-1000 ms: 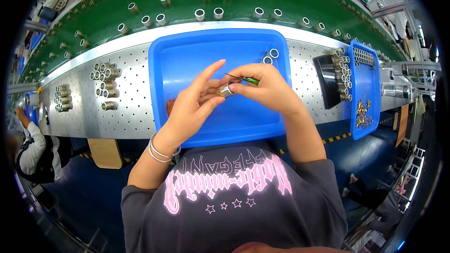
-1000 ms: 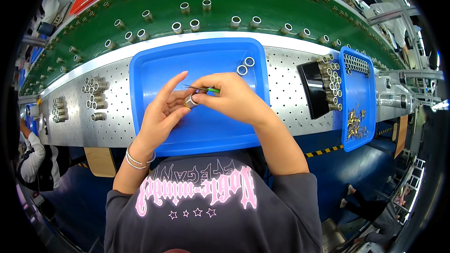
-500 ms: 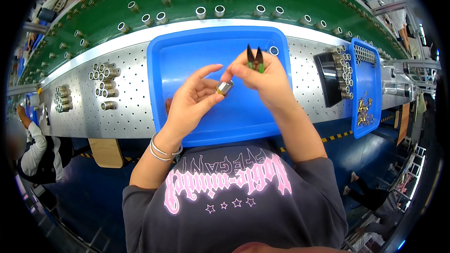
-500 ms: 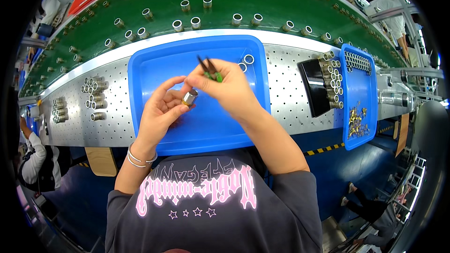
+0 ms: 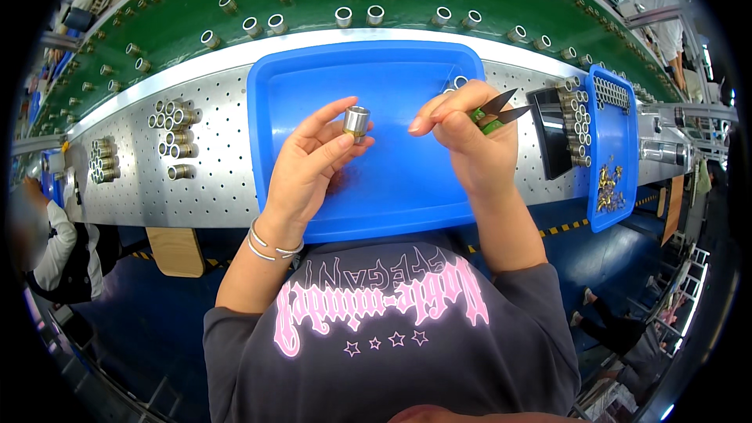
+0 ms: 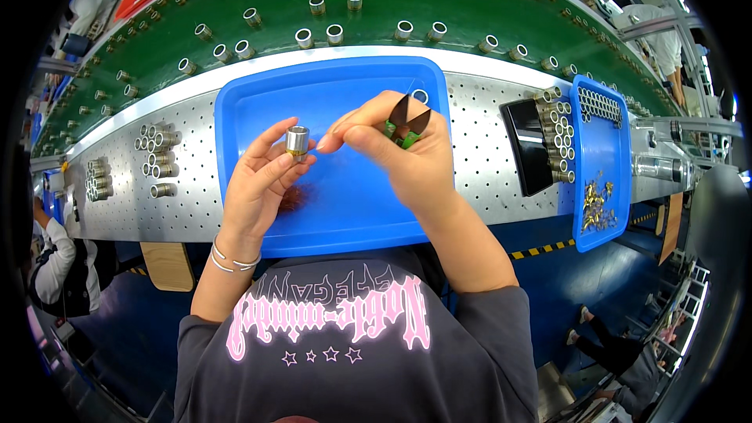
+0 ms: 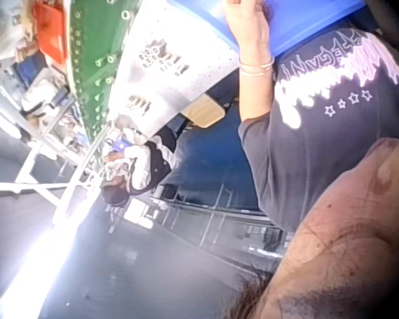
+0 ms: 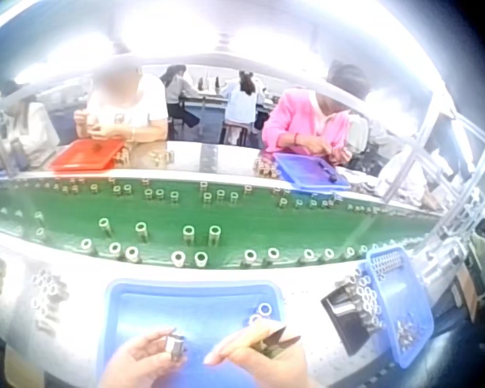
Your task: The person uses green-handled pliers to manipulate small cylindrical metal parts over a blue tray. They repeatedly pick up the parts, adjust them with the pliers, and place them back into the tray or onto the green workbench surface.
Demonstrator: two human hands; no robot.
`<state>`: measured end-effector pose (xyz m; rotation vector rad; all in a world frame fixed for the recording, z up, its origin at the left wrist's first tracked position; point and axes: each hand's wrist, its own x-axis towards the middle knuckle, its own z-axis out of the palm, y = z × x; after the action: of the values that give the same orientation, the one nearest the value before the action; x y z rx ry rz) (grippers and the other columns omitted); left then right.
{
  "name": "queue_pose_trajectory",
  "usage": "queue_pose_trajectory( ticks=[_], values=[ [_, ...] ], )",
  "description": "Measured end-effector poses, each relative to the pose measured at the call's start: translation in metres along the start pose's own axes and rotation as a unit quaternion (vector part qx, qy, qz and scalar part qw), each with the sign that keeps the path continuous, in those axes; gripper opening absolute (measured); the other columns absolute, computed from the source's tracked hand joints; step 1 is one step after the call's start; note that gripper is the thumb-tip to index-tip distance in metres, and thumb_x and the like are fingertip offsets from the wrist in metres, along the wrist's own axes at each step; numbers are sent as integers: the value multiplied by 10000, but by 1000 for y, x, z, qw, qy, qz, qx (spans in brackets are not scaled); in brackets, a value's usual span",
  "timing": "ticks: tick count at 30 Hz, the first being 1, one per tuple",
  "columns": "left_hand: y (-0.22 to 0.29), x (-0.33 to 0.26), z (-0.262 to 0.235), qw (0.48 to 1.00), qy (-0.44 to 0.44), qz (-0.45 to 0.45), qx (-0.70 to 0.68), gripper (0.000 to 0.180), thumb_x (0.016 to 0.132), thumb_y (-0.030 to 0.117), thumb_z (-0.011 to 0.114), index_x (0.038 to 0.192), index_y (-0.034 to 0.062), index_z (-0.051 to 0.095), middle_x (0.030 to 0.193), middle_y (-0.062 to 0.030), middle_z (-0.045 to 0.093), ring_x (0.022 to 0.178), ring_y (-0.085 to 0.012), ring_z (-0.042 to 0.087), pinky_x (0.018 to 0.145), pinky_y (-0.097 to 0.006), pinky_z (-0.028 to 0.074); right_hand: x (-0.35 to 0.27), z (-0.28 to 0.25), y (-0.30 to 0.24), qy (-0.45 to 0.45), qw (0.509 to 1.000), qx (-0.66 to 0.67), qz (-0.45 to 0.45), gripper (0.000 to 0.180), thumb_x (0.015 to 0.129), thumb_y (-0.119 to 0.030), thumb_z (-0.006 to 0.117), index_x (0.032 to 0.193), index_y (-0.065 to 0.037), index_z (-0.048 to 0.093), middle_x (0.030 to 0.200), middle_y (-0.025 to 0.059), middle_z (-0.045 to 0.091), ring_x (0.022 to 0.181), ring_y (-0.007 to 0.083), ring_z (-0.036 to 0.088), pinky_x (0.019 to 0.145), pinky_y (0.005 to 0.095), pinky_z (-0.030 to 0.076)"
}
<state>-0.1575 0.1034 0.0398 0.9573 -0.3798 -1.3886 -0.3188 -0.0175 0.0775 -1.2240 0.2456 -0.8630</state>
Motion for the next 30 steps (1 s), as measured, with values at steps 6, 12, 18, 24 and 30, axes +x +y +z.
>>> queue_pose_trajectory(
  ticks=[6, 12, 18, 24, 30],
  values=[
    [0, 0, 1, 1000, -8, 22, 3, 431, 852, 75, 595, 1262, 28, 474, 1091, -152, 599, 955, -211, 608, 858, -291, 475, 4, 9, -4, -52, 999, 8, -1, 41, 833, -3, 604, 836, 30, 579, 830, 163, 654, 788, 201, 647, 736, 305, 518],
    [-12, 1, -4, 988, -11, 86, 125, 388, 854, 54, 571, 1231, 19, 488, 1057, -129, 602, 946, -202, 605, 865, -288, 468, 12, 17, -13, -58, 998, -1, -9, 62, 839, -28, 610, 848, 31, 595, 827, 144, 655, 772, 171, 632, 720, 270, 504],
    [-4, 2, 3, 997, 22, 48, 51, 413, 866, 64, 562, 1262, 23, 453, 1082, -132, 590, 976, -196, 595, 877, -288, 468, 16, 14, -4, 52, 992, -111, -12, 153, 882, -164, 588, 938, -24, 613, 876, 69, 658, 600, 42, 452, 550, 181, 364],
    [-3, 0, 4, 997, 51, 60, -5, 464, 872, 89, 575, 1298, 21, 407, 1111, -122, 575, 1005, -178, 581, 874, -277, 478, 2, 12, 21, -50, 874, -480, -50, 187, 786, -191, 664, 938, -84, 642, 822, 76, 657, 665, 222, 630, 536, 297, 469],
    [-4, 0, 4, 997, 39, 64, 21, 460, 859, 90, 601, 1276, 27, 417, 1092, -109, 581, 1014, -169, 571, 889, -289, 468, -1, 10, 25, -40, 858, -510, -52, 145, 775, -204, 673, 866, -91, 674, 754, 61, 662, 608, 220, 621, 514, 297, 464]
  ],
)
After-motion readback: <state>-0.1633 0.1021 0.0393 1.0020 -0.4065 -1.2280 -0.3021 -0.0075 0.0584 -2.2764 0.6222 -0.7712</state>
